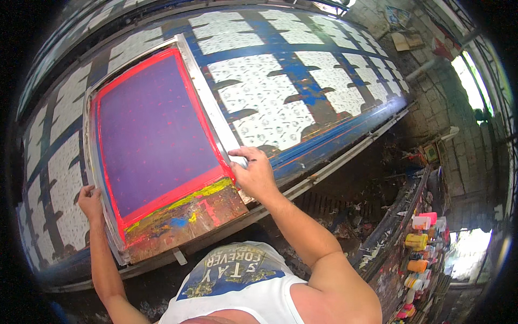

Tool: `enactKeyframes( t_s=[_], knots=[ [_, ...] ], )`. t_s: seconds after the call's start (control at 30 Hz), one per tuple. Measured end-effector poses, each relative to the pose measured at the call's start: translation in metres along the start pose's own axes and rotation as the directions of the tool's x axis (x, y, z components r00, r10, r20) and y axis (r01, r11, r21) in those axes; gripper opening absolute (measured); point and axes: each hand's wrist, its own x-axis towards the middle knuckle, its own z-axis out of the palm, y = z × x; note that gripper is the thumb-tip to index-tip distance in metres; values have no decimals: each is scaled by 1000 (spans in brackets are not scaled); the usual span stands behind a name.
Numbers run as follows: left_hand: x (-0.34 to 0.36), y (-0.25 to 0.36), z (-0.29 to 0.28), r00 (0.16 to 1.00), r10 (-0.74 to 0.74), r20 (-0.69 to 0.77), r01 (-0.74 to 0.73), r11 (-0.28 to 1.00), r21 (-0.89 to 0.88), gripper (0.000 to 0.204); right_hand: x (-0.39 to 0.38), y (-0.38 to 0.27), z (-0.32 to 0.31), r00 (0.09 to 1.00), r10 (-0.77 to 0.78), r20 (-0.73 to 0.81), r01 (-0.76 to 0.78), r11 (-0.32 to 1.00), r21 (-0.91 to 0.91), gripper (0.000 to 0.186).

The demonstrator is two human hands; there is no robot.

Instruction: The person pours red ink onto a screen-printing frame and uses a squeegee to spread the ink evenly across the mesh. The person repeatedly pulls the squeegee across the screen to coat the surface with ink.

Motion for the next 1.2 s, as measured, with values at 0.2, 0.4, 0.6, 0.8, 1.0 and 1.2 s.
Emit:
enactKeyframes(
  t_s=[0.2, 0.4, 0.6, 0.8, 1.0, 1.2],
  knots=[
    [-15, 78, 33, 999, -37, -25, 34, 993, -116, 21, 32, 17, -59, 989, 146, 6, -146, 984, 103, 31],
    [-54, 162, 130, 995, 25, -99, -27, 999, -18, 24, 71, 102, -144, 973, 224, -52, -218, 971, 99, 29],
    [-115, 211, 242, 976, 26, -216, -20, 999, 32, 23, 90, 185, -242, 977, 214, -26, -206, 963, 174, 29],
    [-158, 261, 307, 950, 181, -254, -154, 980, 123, 21, 111, 244, -302, 969, 244, -29, -241, 967, 76, 30],
    [-175, 290, 332, 962, 89, -259, -84, 996, 31, 18, 114, 272, -333, 967, 256, -9, -253, 960, 121, 31],
    [-191, 308, 349, 972, 61, -227, -42, 995, 87, 18, 121, 290, -353, 973, 230, -19, -225, 965, 136, 28]
  ],
)
